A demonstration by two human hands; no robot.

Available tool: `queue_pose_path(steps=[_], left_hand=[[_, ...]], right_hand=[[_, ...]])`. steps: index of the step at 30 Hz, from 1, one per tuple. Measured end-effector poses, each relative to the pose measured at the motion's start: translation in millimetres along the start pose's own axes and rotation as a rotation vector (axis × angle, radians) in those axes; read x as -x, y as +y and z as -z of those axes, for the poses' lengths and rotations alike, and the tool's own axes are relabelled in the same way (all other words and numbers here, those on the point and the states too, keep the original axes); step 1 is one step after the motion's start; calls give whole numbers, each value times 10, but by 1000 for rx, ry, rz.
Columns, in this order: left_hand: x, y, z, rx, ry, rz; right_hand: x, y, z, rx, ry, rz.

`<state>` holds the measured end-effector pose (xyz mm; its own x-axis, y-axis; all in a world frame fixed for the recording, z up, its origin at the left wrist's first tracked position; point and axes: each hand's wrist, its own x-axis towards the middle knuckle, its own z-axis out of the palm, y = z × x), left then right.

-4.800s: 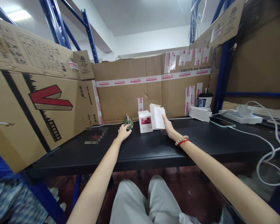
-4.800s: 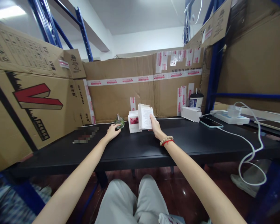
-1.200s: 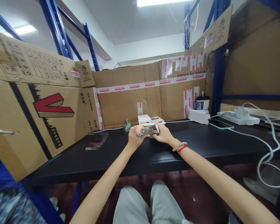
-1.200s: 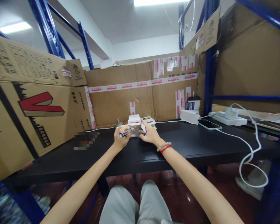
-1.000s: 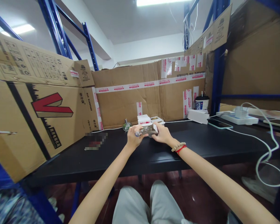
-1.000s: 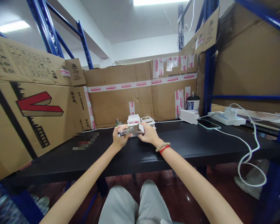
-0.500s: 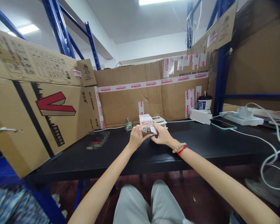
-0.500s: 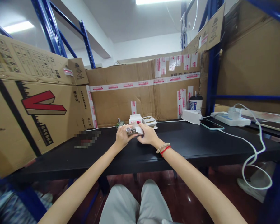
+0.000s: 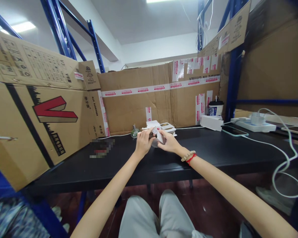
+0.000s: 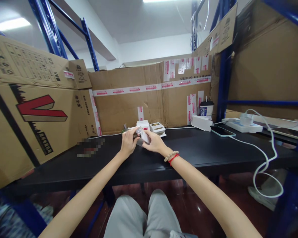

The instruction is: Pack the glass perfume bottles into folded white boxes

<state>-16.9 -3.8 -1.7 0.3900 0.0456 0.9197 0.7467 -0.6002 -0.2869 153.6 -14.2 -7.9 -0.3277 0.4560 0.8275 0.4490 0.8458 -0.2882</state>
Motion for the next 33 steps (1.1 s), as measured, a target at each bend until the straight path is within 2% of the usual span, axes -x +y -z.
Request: queue_pose_path(steps=[4,10,16,20,26,30,33], left_hand=[[-4,6,-23,18,1,7],[-9,39,-39,-2,-93,14],[-29,94,-29,10,-212,-138],[-31,103,-18,1,-194,-170],[-19,60,17,-27,-165,-33],[-25,58,13,-17,-166,-1],[-29,72,7,-43,-127,-2]], right_hand=[[-3,39,-16,-58,6,-39],[-3,115,-55,-136,28,-71],[-6,154,-50,-175,97,-114],[-8,195,-50,-219,97,-121],[-12,271,-56,-305,147,-141],[-14,248,-20,-284,178,-146],[-7,195,47,-163,228,-178]])
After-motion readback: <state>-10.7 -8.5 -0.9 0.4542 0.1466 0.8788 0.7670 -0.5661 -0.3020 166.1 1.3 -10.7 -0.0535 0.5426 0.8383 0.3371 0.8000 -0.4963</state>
